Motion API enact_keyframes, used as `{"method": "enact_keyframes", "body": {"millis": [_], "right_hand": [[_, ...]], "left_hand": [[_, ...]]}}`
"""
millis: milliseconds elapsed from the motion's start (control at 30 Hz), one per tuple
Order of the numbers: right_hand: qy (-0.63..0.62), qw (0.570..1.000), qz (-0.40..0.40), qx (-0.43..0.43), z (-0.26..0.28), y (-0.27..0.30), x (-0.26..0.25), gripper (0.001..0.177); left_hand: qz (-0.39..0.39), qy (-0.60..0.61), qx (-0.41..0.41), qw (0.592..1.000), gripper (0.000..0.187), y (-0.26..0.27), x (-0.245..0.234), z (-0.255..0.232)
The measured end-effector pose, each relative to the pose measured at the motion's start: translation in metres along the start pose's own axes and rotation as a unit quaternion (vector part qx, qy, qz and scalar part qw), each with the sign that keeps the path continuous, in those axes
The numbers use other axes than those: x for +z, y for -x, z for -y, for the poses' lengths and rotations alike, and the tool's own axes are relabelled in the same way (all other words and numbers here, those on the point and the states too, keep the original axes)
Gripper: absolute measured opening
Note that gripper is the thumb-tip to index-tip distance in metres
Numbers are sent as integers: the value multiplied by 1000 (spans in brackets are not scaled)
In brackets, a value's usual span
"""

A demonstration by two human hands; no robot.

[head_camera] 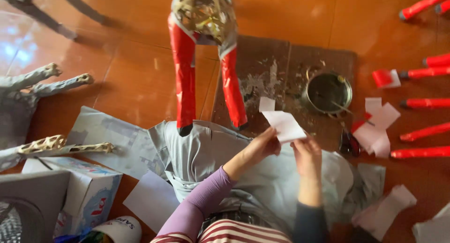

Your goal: Applying adhesive and colored paper strips to a bamboo giraffe-shaped sculpture frame.

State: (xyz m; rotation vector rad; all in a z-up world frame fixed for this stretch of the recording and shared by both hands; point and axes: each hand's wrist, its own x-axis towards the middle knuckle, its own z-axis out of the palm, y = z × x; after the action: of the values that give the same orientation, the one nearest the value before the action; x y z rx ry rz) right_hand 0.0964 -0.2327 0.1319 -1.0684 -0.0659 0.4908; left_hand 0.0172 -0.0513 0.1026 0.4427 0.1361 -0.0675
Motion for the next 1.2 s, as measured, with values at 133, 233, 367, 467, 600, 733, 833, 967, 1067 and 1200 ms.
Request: {"method": "enact_keyframes", "body": {"millis": [133,233,367,467,600,733,833,967,1067,1200], "right_hand": [[-60,982,97,-151,77,13,50,22],[-61,971,134,-191,102,21,44,23],[-36,980,89,-175,82,25,33,38],[-9,984,54,-167,67,27,23,36],[-3,980,102,-172,63,28,18,32],[-6,980,153,-128,90,38,69,28],[23,985,140,-93,91,37,88,37],[29,987,142,-75,84,25,103,36],[30,985,151,-82,79,11,106,28],[-11,995,83,-49,72,-18,103,20]], "left_hand": [[-55,-93,-86,990,50,13,-27,-25],[-45,101,82,990,65,32,-17,-74],[-190,87,140,968,71,52,72,-137],[-244,-163,213,932,63,54,57,-138],[-173,-228,212,935,63,96,57,-148],[-167,-192,141,957,69,149,84,-158],[-158,-190,110,963,68,173,87,-154],[-112,-192,94,971,68,171,64,-145],[-115,-208,53,970,65,164,56,-143],[-68,-162,62,982,79,157,48,-135]]}}
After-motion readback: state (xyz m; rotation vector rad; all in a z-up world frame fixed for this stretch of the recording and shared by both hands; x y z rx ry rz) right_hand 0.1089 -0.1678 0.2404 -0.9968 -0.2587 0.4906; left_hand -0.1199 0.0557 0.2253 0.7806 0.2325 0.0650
